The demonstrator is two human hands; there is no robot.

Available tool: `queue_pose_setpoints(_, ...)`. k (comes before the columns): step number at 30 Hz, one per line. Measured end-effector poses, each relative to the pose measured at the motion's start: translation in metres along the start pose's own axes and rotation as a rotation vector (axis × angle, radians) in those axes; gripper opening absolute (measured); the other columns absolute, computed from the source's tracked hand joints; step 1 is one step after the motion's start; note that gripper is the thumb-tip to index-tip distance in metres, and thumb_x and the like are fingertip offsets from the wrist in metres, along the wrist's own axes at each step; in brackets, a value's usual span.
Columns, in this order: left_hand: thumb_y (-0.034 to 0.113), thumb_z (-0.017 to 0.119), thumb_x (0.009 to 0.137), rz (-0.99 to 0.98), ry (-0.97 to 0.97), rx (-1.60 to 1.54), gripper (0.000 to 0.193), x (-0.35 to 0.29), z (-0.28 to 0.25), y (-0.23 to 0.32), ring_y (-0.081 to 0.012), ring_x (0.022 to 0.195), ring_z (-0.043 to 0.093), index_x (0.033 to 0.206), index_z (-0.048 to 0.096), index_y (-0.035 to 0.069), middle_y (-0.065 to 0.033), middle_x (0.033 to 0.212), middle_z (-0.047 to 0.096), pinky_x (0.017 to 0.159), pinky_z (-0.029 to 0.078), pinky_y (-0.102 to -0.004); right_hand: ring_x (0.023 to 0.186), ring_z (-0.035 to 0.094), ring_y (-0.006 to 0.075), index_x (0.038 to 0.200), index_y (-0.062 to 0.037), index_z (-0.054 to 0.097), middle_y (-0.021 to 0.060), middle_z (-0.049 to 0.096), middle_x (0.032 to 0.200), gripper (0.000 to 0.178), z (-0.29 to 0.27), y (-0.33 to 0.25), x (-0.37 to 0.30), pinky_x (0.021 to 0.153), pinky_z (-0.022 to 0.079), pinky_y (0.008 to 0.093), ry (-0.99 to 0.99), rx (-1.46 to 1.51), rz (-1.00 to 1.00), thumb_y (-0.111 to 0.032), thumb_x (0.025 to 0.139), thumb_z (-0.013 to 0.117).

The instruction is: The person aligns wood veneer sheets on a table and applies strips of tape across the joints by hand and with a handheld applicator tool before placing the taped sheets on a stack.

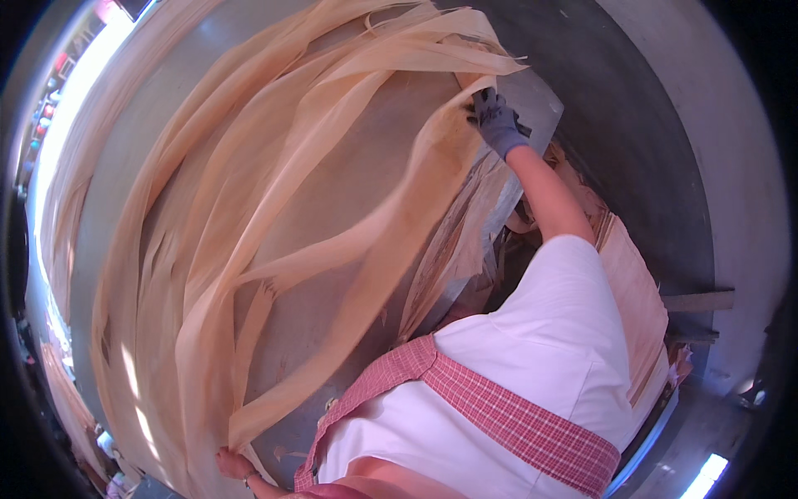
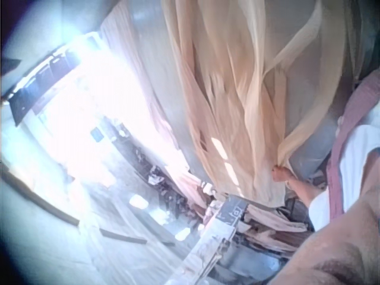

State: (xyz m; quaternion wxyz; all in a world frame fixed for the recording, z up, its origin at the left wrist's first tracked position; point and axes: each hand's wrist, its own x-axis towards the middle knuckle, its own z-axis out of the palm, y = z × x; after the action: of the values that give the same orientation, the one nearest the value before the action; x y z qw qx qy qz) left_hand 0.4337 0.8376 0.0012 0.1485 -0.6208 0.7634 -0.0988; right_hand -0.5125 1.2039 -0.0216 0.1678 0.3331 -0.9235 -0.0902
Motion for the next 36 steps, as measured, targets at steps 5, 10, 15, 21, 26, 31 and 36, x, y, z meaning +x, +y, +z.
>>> queue_pose_setpoints(5,0.007,0.056,0.083,0.026,0.035,0.162,0.016,-0.002,0.004,-0.003,-0.0353,0.087,0.062,0.094,0.067,0.006,-0.0133,0.091,0.064,0.072,0.047,-0.0479,0.084,0.066,0.0361,0.116,-0.0060,0.055,0.0185,0.066,0.104,0.033,0.045,0.033,0.051,0.068,0.052,0.0473,-0.043,0.312,0.236,-0.033,0.097,0.052)
queue_pose_setpoints(10,0.005,0.056,0.084,0.017,-0.108,0.148,0.014,0.020,0.020,-0.008,-0.0348,0.097,0.062,0.094,0.065,0.005,-0.0156,0.097,0.066,0.080,0.047,-0.0487,0.095,0.067,0.0333,0.106,-0.0030,0.063,0.0189,0.065,0.118,0.028,0.129,0.026,-0.013,0.074,0.055,0.0446,0.017,-0.002,0.153,-0.027,0.097,0.051)
queue_pose_setpoints(15,0.007,0.057,0.086,-0.287,-0.159,0.155,0.015,-0.008,-0.004,-0.014,-0.0351,0.095,0.063,0.095,0.068,0.004,-0.0165,0.098,0.068,0.079,0.048,-0.0487,0.099,0.065,0.0324,0.109,-0.0019,0.063,0.0199,0.064,0.120,0.030,0.112,-0.037,-0.007,0.080,0.053,0.0436,-0.201,0.484,0.332,-0.028,0.097,0.052)
queue_pose_setpoints(21,0.008,0.060,0.076,-0.063,0.194,0.007,0.025,0.022,0.006,-0.017,-0.0311,0.094,0.062,0.097,0.072,0.014,-0.0111,0.093,0.067,0.083,0.046,-0.0475,0.103,0.063,0.0312,0.112,-0.0006,0.062,0.0211,0.062,0.123,0.034,0.098,0.030,0.053,0.086,0.051,0.0424,-0.079,0.530,0.163,-0.029,0.096,0.053)
queue_pose_setpoints(26,0.015,0.061,0.080,-0.209,0.127,0.174,0.006,-0.006,-0.037,-0.006,-0.0244,0.096,0.059,0.081,0.067,0.016,-0.0051,0.092,0.065,0.092,0.040,-0.0434,0.107,0.061,0.0302,0.114,0.0005,0.062,0.0221,0.061,0.125,0.037,0.119,0.047,0.076,0.091,0.049,0.0414,-0.054,0.579,0.288,-0.030,0.095,0.053)
queue_pose_setpoints(31,0.015,0.062,0.081,-0.175,0.005,0.178,0.008,-0.021,-0.028,0.013,-0.0215,0.101,0.059,0.085,0.069,0.018,-0.0030,0.093,0.065,0.096,0.038,-0.0411,0.111,0.059,0.0293,0.117,0.0016,0.062,0.0231,0.059,0.127,0.040,0.075,0.107,0.012,0.096,0.047,0.0405,0.073,0.692,0.535,-0.030,0.095,0.054)
queue_pose_setpoints(36,0.016,0.063,0.081,-0.139,-0.063,0.184,0.008,-0.022,-0.028,0.024,-0.0228,0.099,0.059,0.086,0.068,0.018,-0.0037,0.094,0.065,0.094,0.039,-0.0421,0.115,0.057,0.0283,0.120,0.0028,0.061,0.0240,0.058,0.130,0.043,0.048,0.136,0.016,0.101,0.045,0.0395,0.244,0.917,0.444,-0.031,0.094,0.055)
